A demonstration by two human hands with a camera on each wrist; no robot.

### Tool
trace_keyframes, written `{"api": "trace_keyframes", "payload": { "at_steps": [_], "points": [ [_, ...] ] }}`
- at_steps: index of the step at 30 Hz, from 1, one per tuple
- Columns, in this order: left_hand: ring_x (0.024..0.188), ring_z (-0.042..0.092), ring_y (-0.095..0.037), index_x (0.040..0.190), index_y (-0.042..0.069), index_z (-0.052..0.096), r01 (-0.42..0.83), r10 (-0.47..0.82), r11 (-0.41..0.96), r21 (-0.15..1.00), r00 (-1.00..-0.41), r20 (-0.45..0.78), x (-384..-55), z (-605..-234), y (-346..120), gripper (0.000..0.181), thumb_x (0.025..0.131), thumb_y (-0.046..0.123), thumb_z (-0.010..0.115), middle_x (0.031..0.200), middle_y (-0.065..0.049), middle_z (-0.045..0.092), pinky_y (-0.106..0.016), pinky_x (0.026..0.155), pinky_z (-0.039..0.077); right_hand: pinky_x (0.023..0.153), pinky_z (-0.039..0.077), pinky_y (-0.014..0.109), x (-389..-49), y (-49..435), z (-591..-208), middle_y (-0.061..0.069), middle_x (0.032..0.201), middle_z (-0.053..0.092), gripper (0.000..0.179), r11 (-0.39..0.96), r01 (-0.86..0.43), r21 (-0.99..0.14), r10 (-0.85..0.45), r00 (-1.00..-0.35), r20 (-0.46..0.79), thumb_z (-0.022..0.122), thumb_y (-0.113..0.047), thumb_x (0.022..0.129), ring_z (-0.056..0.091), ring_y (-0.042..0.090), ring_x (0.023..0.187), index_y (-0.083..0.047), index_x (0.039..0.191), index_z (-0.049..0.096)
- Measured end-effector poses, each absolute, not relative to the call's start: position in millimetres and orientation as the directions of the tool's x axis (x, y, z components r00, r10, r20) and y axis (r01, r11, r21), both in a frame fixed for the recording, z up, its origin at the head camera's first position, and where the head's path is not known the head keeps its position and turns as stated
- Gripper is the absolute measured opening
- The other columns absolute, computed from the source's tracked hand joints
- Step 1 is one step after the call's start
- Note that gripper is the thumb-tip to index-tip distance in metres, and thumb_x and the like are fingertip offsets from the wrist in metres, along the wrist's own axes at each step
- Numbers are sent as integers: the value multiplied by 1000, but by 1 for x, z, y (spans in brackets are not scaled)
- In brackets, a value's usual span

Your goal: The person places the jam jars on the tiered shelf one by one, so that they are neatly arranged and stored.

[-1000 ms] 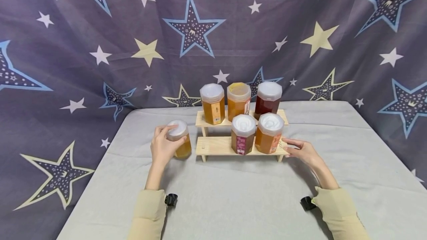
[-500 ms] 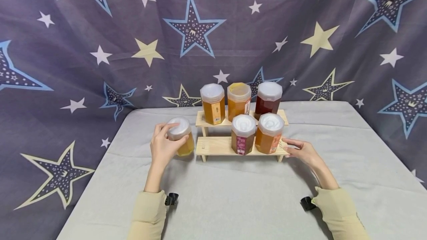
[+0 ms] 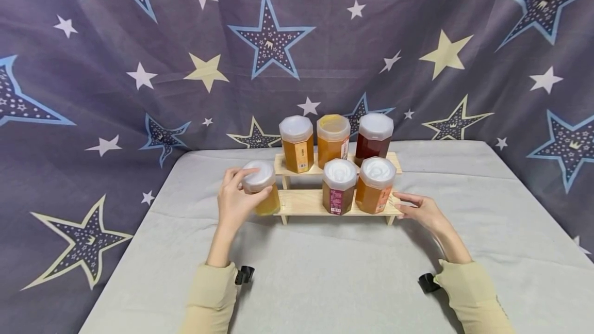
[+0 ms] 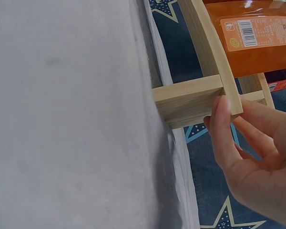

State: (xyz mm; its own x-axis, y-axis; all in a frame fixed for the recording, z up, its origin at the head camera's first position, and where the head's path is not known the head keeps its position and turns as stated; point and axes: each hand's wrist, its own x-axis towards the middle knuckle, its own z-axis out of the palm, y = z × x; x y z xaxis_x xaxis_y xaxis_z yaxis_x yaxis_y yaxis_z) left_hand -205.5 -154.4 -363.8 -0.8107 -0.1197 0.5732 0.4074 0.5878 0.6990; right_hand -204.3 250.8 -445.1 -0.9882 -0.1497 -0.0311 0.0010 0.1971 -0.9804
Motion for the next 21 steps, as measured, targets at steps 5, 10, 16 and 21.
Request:
{"api": "trace_keyframes", "payload": {
  "at_steps": [5, 10, 16, 21],
  "points": [
    [92, 51, -27, 94, 7, 66, 427, -108, 565, 706, -810, 576, -207, -364, -146, 39, 58, 16, 80, 100, -15, 53, -41, 73, 47, 71, 51, 29, -204, 250, -445, 33, 125, 38, 46, 200, 7, -980, -148, -988, -37, 56, -3, 85, 61, 4, 73, 16, 123, 38],
    [89, 53, -26, 93, 7, 66, 443, -95, 559, 700, -805, 585, -207, -364, -137, 39, 58, 17, 80, 98, -13, 53, -39, 71, 47, 70, 51, 28, -204, 250, -445, 32, 125, 39, 47, 199, 5, -980, -149, -988, -35, 56, -3, 84, 60, 3, 74, 16, 123, 38],
    [89, 53, -26, 94, 7, 66, 442, -73, 549, 710, -821, 567, -209, -365, -126, 40, 57, 17, 80, 97, -12, 52, -39, 71, 48, 69, 51, 27, -204, 251, -445, 26, 122, 46, 47, 194, 4, -981, -146, -989, -33, 56, -4, 84, 61, 4, 73, 17, 123, 38],
    [86, 53, -24, 93, 8, 66, 447, -59, 555, 702, -820, 569, -210, -366, -118, 41, 56, 18, 81, 96, -10, 53, -38, 70, 47, 69, 51, 26, -204, 251, -445, 18, 119, 52, 47, 181, 1, -984, -151, -988, -29, 57, -3, 84, 61, 4, 73, 17, 122, 39]
  ]
}}
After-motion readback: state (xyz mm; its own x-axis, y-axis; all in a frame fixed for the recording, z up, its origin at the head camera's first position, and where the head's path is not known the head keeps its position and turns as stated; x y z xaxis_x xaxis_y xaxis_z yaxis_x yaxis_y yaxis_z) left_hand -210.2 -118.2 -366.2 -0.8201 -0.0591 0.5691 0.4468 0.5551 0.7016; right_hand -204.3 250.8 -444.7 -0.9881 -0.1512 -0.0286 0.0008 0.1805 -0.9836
